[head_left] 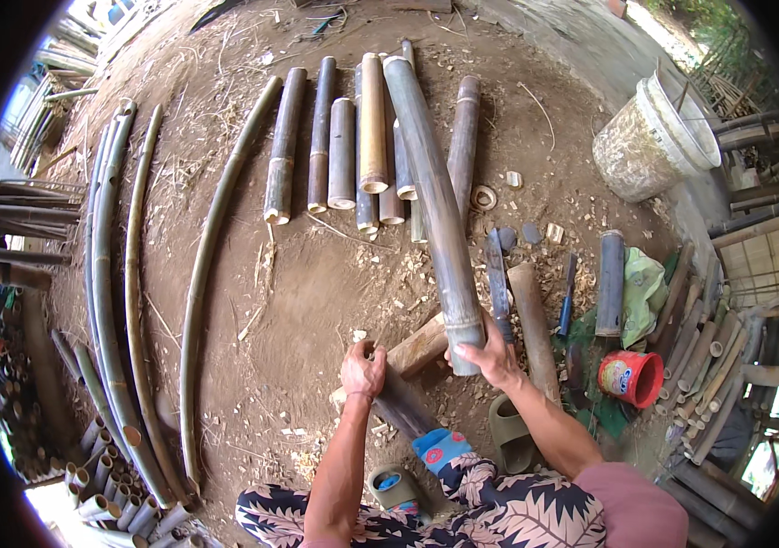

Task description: The person carves a section of bamboo, first by scraping the outer bark with a machete and then by hollowing out a hole in the side of a shorter segment using a curved carving tool and a wooden mallet.

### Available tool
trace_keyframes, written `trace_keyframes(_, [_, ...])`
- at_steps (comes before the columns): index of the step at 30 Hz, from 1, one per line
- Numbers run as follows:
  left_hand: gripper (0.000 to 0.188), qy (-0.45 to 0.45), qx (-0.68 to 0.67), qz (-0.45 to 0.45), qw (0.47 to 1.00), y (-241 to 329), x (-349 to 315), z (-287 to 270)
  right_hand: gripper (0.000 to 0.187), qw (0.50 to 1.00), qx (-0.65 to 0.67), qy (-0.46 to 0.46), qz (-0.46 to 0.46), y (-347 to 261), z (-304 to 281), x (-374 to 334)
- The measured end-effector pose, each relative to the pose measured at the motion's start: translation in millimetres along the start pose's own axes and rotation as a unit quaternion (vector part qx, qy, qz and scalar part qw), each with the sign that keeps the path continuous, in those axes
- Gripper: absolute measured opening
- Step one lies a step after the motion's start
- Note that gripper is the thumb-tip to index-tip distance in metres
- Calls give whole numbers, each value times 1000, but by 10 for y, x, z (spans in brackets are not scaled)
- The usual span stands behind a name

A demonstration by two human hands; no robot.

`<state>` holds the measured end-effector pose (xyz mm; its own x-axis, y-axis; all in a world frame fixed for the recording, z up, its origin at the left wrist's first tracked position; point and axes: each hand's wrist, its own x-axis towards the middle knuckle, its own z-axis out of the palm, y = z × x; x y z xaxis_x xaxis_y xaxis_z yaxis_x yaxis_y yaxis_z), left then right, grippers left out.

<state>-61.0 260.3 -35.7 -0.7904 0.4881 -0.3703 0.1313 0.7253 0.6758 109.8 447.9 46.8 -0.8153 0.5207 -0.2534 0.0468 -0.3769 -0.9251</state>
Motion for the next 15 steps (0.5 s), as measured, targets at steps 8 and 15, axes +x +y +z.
trace_keyframes(8, [76,51,90,99,990,70,-88,-74,90,956,-285,6,-72,-60,232,-152])
trace_keyframes(15, [89,156,263,337,890,735,-104,-694,96,874,-481,-70,-19,-281,44,-296])
